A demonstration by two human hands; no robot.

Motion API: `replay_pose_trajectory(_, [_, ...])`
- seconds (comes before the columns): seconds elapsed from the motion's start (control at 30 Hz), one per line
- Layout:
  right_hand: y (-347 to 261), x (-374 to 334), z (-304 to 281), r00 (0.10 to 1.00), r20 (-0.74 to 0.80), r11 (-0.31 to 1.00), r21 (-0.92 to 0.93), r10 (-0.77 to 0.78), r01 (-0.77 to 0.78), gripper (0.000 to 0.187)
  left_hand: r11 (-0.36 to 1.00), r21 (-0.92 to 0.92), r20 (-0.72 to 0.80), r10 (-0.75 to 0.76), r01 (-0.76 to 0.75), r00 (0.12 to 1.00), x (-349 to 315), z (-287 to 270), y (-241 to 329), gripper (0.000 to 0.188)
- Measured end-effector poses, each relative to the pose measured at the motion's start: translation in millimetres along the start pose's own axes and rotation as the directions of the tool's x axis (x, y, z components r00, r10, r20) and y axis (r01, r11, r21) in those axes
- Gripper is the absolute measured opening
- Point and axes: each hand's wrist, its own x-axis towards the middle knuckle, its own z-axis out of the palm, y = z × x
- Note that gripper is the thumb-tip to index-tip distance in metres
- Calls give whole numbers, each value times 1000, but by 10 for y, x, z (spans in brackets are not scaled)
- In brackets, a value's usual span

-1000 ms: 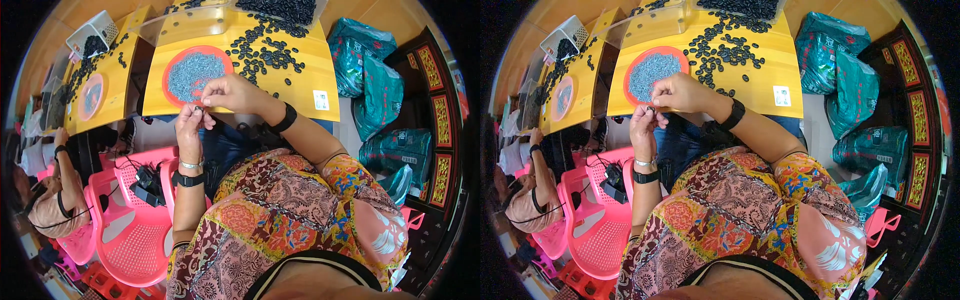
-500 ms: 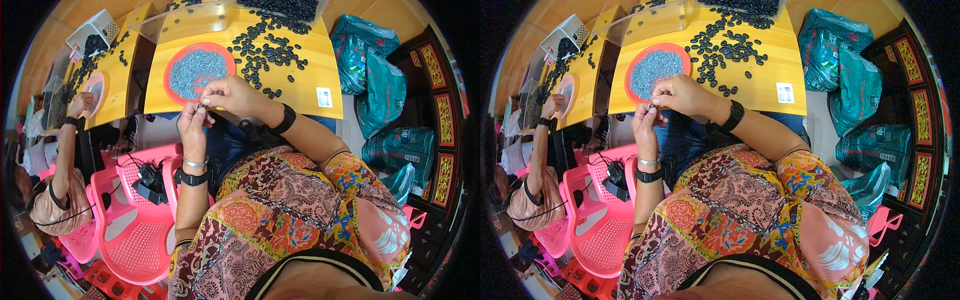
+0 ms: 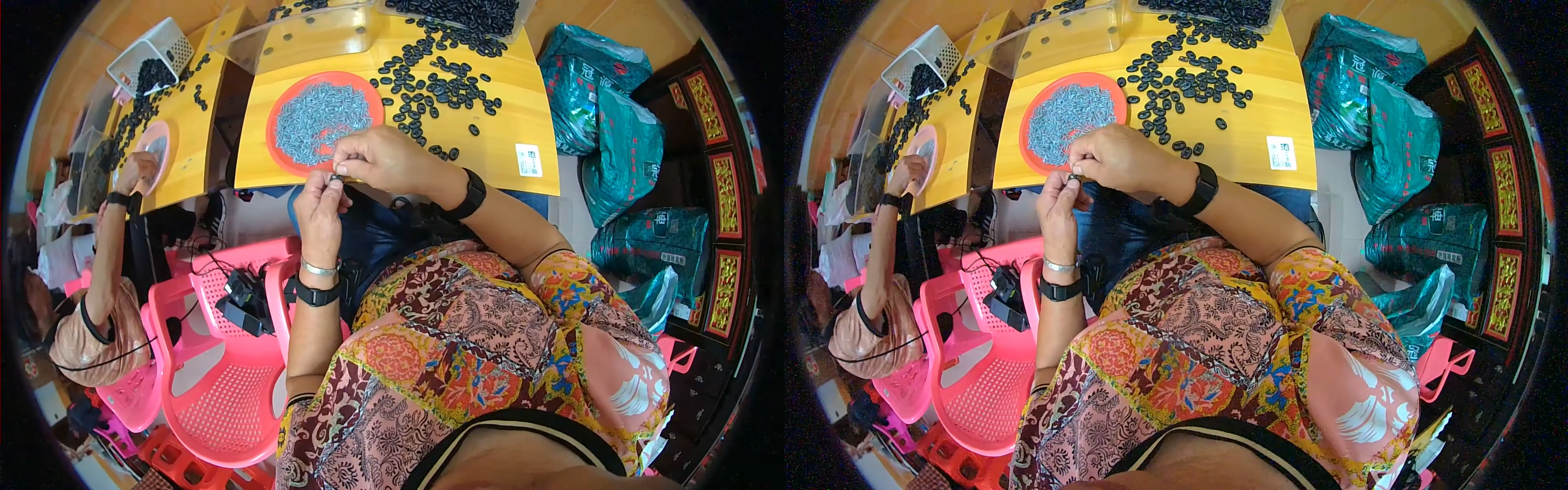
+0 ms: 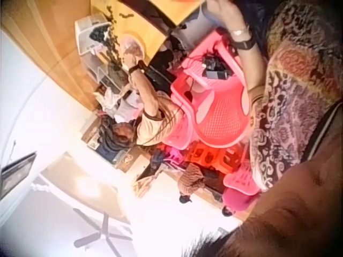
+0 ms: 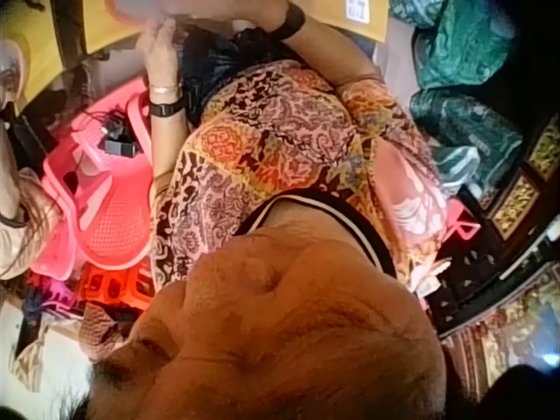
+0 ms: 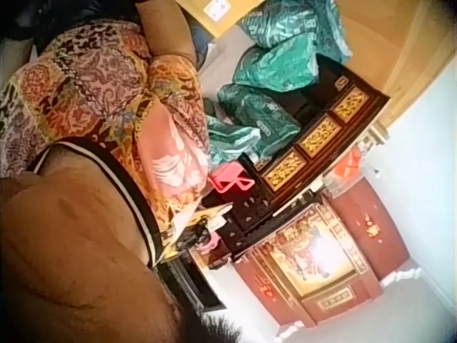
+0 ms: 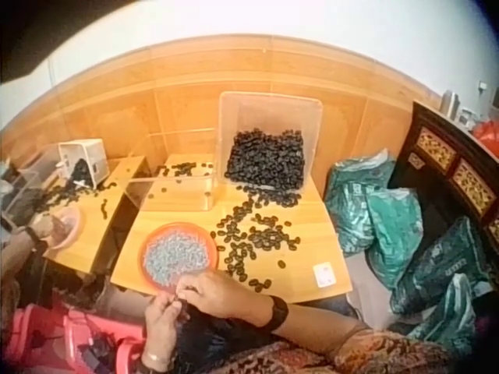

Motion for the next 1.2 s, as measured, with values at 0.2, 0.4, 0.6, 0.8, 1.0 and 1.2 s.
replay_pose_trajectory(0.2, [11,0,-27,1000,-19,999,-40,-8,7,11,999,44,40,-22,20,999,0,-51,-29,13])
replay_pose_trajectory(0.4, [29,-2,-10,999,26,997,-70,-20,22,11,997,68,47,-39,36,998,-3,-34,-11,12])
replay_pose_trajectory(0.6, [17,-16,-14,999,46,997,-72,11,-7,12,998,52,41,-27,25,999,-5,-20,-15,12])
replay_pose_trajectory(0.8, [54,-20,-28,999,42,997,-73,3,0,11,999,31,29,-13,12,999,-13,-4,-14,11])
replay_pose_trajectory(1.0, [39,-27,-17,998,56,998,-70,6,-2,11,999,44,28,-5,4,1000,-14,-5,-39,11])
replay_pose_trajectory(1.2, [17,-46,50,999,25,997,-66,30,-28,12,999,52,5,-15,15,1000,-30,15,-32,11])
